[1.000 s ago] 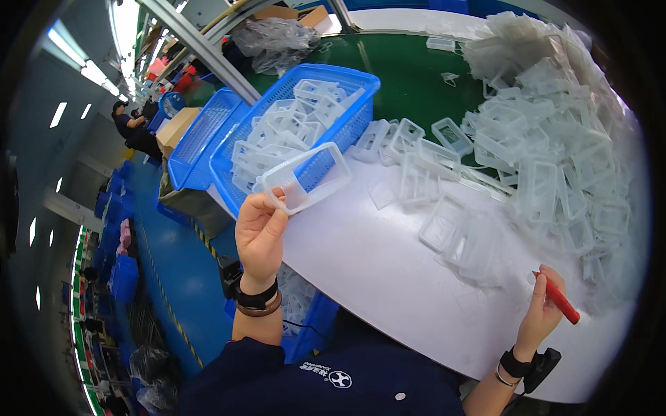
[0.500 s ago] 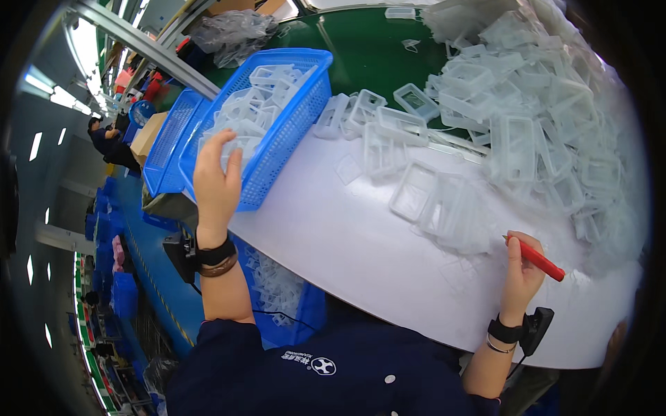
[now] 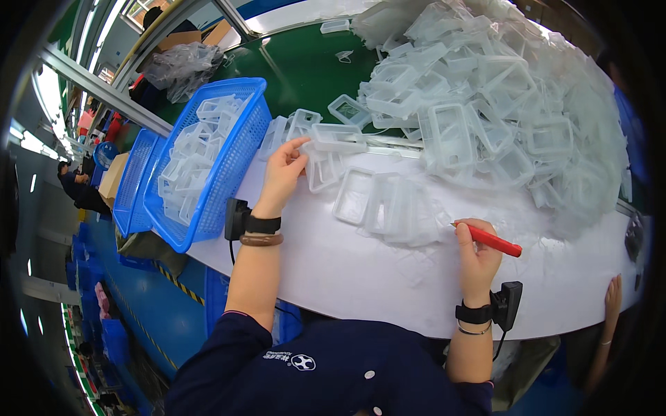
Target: Manually assembling and trimming plastic component housings at a workstation.
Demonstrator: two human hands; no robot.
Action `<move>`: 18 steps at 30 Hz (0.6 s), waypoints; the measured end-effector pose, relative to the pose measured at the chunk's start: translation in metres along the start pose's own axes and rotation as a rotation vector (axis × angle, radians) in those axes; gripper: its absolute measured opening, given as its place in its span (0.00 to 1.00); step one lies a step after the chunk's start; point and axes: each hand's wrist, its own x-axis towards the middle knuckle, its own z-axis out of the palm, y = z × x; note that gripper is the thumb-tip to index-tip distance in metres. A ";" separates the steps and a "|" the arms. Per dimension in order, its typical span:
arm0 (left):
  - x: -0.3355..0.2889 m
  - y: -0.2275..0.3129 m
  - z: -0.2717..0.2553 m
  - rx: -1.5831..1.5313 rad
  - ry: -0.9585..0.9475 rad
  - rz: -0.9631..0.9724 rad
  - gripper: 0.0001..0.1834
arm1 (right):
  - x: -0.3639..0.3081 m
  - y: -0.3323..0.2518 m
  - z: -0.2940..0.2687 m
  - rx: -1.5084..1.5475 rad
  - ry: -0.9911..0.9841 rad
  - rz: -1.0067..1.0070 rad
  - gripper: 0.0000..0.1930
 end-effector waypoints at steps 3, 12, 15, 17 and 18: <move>-0.030 0.030 0.006 -0.180 0.030 0.080 0.17 | -0.001 -0.011 -0.002 -0.018 -0.009 0.008 0.04; -0.121 0.088 0.055 0.071 -0.173 0.405 0.19 | -0.011 -0.072 0.049 0.507 -0.509 0.041 0.06; -0.130 0.087 0.065 0.015 -0.278 0.390 0.20 | -0.015 -0.068 0.050 0.535 -0.472 0.061 0.06; -0.133 0.084 0.069 -0.007 -0.292 0.380 0.20 | -0.018 -0.063 0.049 0.716 -0.455 0.161 0.06; -0.134 0.084 0.072 -0.037 -0.256 0.371 0.20 | -0.020 -0.061 0.048 0.714 -0.452 0.164 0.06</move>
